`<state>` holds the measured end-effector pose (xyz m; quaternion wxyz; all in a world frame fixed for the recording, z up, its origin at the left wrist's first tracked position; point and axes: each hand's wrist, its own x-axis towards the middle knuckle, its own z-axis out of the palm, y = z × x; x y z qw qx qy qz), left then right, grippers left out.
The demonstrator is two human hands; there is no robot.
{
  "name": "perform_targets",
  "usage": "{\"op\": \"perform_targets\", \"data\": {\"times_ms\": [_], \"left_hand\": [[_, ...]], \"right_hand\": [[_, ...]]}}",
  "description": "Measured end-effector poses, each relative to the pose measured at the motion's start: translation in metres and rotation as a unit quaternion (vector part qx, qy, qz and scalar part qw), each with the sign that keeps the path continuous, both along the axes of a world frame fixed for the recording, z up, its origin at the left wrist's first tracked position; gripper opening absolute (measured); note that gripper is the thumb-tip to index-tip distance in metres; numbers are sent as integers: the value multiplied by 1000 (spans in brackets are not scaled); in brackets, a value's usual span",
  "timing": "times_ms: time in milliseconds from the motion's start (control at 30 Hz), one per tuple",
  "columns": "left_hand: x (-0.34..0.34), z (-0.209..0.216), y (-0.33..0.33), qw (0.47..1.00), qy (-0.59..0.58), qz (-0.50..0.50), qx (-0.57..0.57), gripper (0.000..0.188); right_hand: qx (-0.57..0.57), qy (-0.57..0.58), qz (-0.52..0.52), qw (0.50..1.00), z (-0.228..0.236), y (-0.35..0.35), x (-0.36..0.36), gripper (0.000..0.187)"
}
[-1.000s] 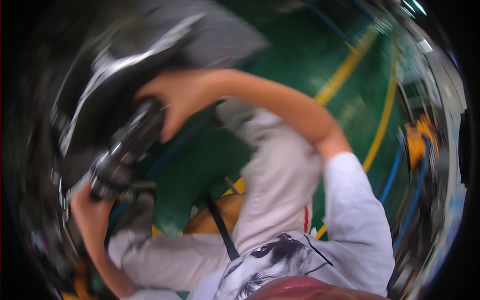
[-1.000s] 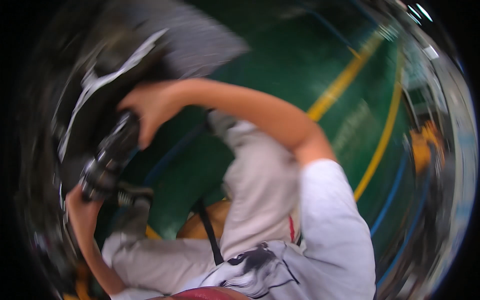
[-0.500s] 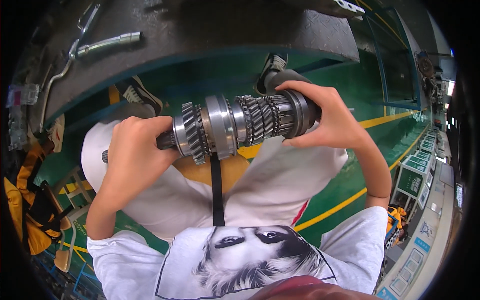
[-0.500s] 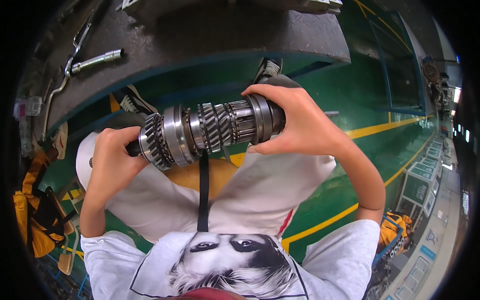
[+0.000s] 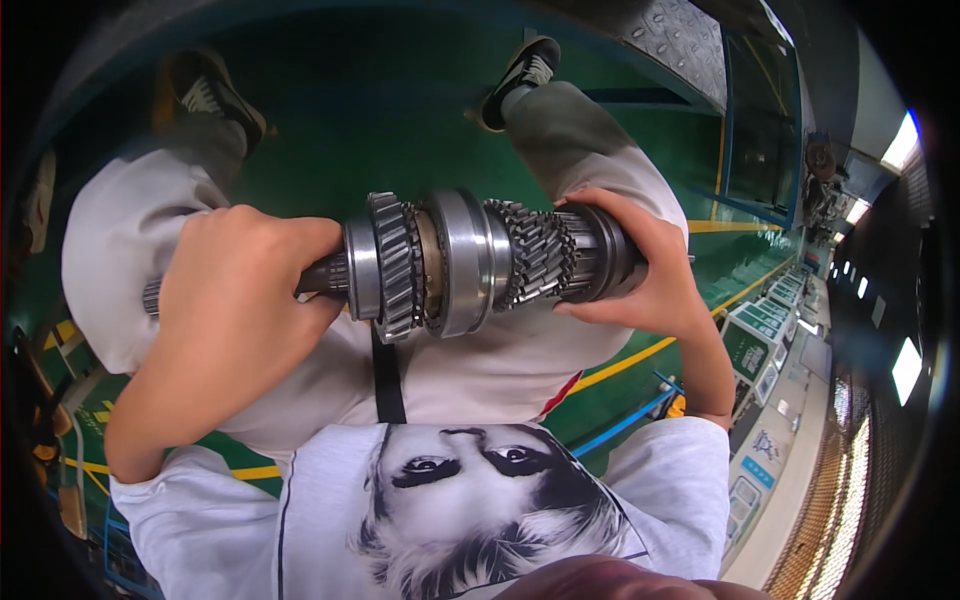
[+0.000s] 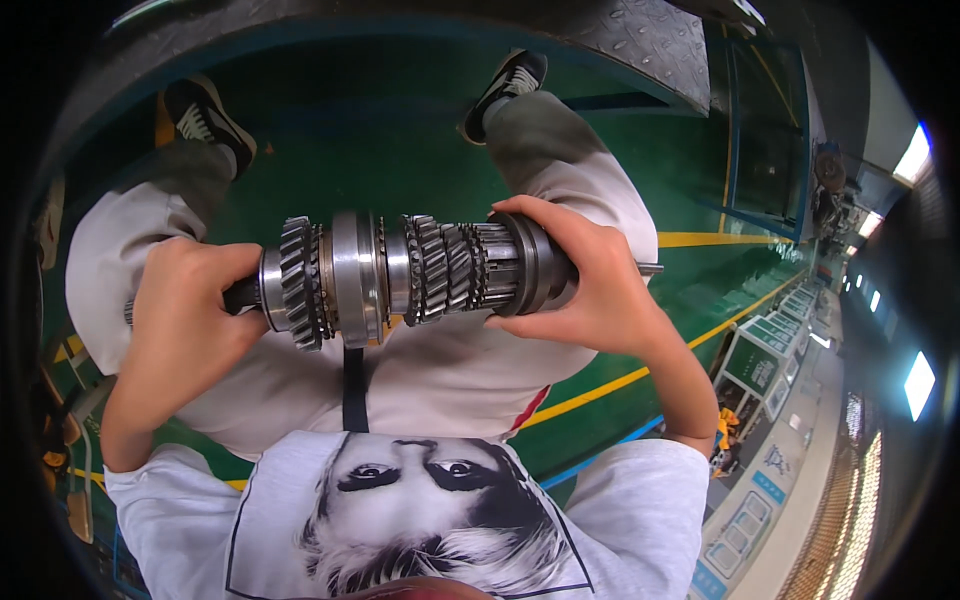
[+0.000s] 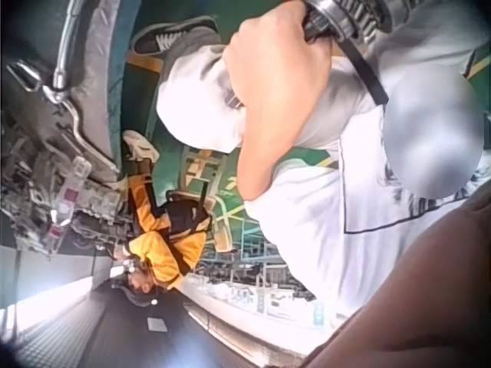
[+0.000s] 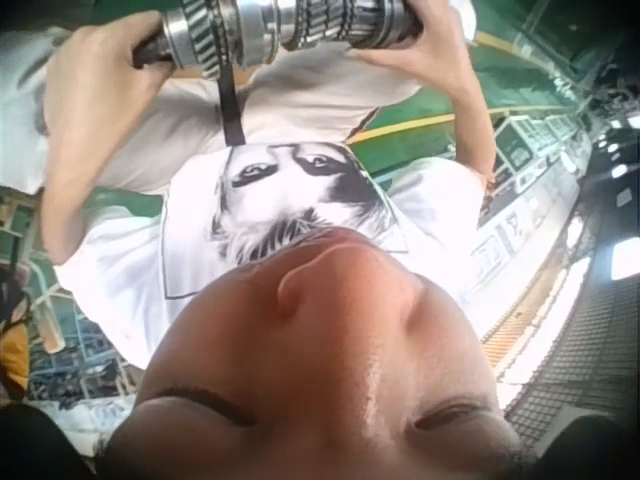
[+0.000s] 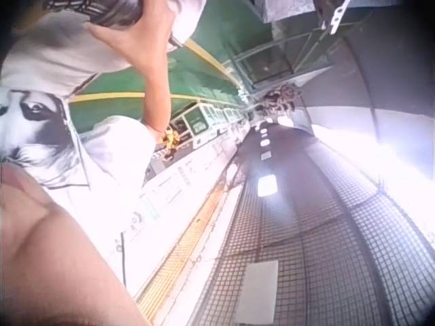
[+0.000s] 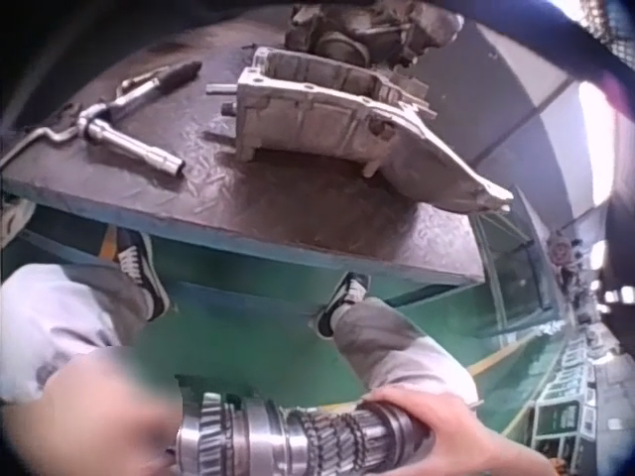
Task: The person fits together multiple gears on a shaft by hand and positions the assembly into a metal housing on a workbench.
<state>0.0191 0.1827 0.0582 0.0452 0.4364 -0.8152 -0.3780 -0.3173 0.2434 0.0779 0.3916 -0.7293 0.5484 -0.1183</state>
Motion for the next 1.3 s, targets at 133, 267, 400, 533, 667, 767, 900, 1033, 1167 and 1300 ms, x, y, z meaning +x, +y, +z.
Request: {"op": "perform_targets", "data": {"times_ms": [133,267,400,533,667,767,900,1033,1167,1300], "left_hand": [[1,-4,0,1000,9,5,-11,12],[0,-10,3,998,50,22,-20,16],[1,-13,4,998,52,22,-13,16],[0,-13,4,998,58,26,-9,16],[0,-11,2,998,53,19,-4,16],[0,-11,2,999,47,16,-8,16],[0,-12,2,999,42,16,-5,15],[0,-12,3,999,38,16,-2,15],[0,-12,3,999,44,18,-3,15],[-2,-9,2,999,29,10,-9,15]], "right_hand": [[-43,19,15,999,-3,2,4,85],[-73,33,24,996,-5,4,3,88],[-68,29,28,997,-6,5,3,89],[-64,36,34,997,-5,4,2,92],[-35,34,30,998,-2,3,2,93],[-16,20,22,999,-1,3,2,91],[-3,14,18,1000,0,2,1,90],[5,17,24,1000,1,1,0,90],[13,16,8,1000,1,3,1,88],[-6,30,13,999,0,3,2,85]]}}
